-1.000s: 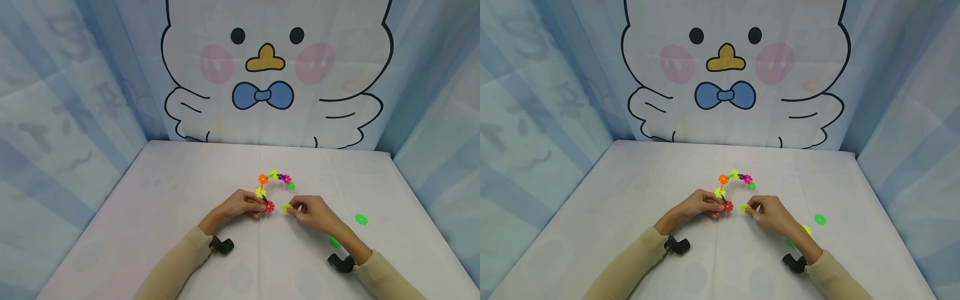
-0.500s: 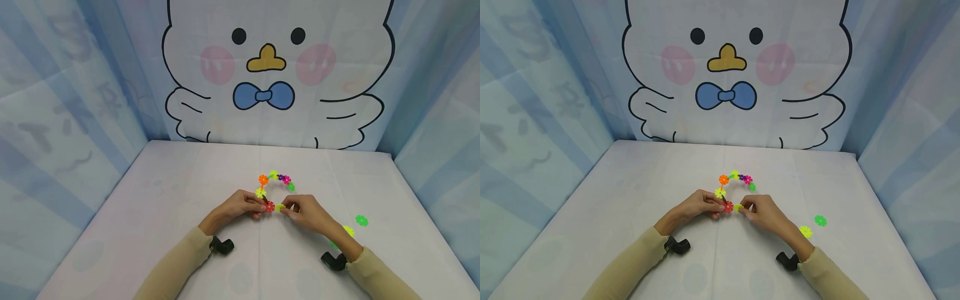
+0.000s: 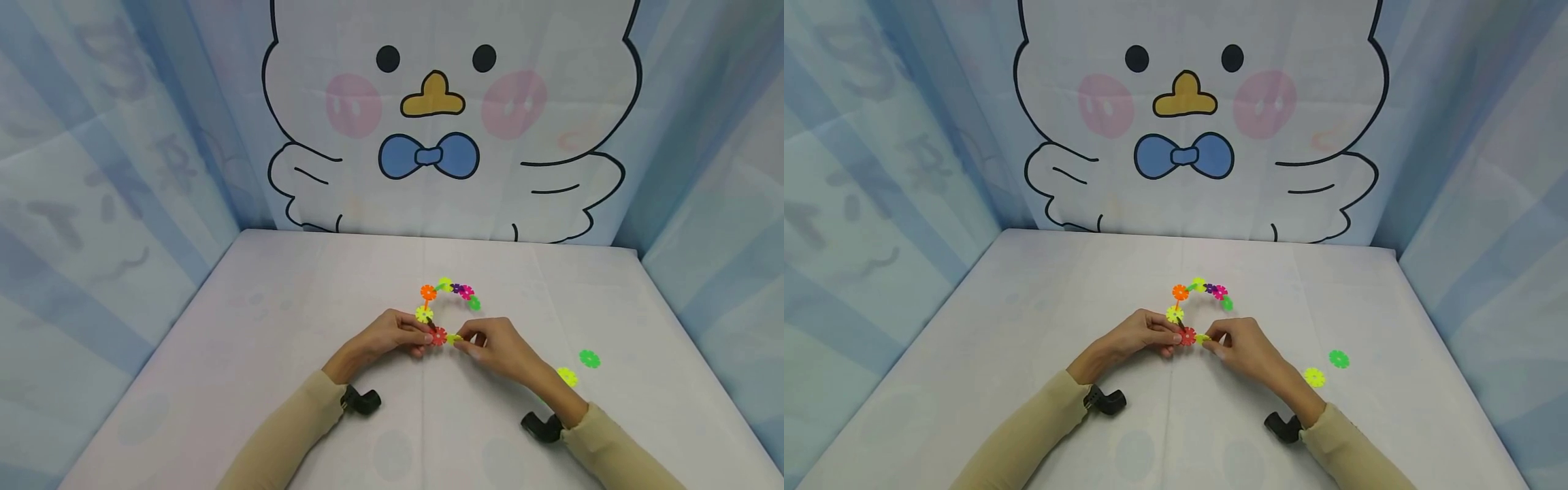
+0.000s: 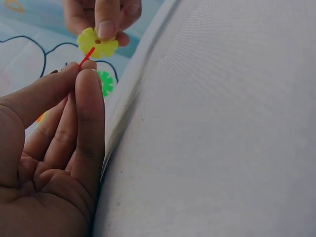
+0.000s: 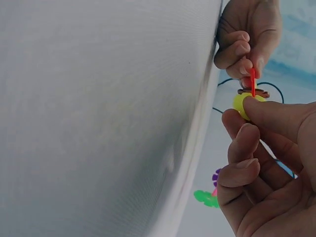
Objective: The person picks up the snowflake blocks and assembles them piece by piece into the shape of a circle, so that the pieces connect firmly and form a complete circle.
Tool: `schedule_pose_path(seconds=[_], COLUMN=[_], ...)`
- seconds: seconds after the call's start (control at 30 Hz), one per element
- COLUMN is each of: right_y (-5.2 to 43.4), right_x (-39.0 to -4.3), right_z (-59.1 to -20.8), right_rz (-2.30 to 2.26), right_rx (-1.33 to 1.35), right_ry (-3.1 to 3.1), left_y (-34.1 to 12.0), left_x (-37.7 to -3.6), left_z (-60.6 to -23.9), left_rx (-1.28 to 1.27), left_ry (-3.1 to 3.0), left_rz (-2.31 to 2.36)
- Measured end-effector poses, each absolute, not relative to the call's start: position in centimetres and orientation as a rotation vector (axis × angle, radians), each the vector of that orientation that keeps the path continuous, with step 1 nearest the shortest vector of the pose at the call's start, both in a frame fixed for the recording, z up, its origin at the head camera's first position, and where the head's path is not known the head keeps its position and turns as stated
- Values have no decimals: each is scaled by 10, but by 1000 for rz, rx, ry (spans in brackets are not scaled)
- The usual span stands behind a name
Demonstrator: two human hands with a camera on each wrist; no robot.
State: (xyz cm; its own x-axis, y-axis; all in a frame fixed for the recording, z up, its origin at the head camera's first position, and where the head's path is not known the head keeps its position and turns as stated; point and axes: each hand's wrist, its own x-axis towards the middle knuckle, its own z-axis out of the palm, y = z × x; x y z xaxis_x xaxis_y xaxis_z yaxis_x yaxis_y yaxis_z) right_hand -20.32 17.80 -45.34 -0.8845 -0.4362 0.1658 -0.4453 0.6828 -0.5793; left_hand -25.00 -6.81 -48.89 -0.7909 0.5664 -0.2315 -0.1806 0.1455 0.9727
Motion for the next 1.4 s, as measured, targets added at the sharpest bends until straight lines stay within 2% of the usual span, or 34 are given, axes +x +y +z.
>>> schedule_pose_path(seconds=[1.0, 1.4], right_y=[171, 167], right_x=[-198, -198], right_z=[-452, -452], right_rz=[959, 953], right_rx=[813, 746], right_ry=[-2753, -2786], left_y=[-69, -69], left_x=[-251, -250], left_z=[-489, -489], left_rx=[394, 384], left_ry=[1875, 1819], left_rz=[1688, 1736])
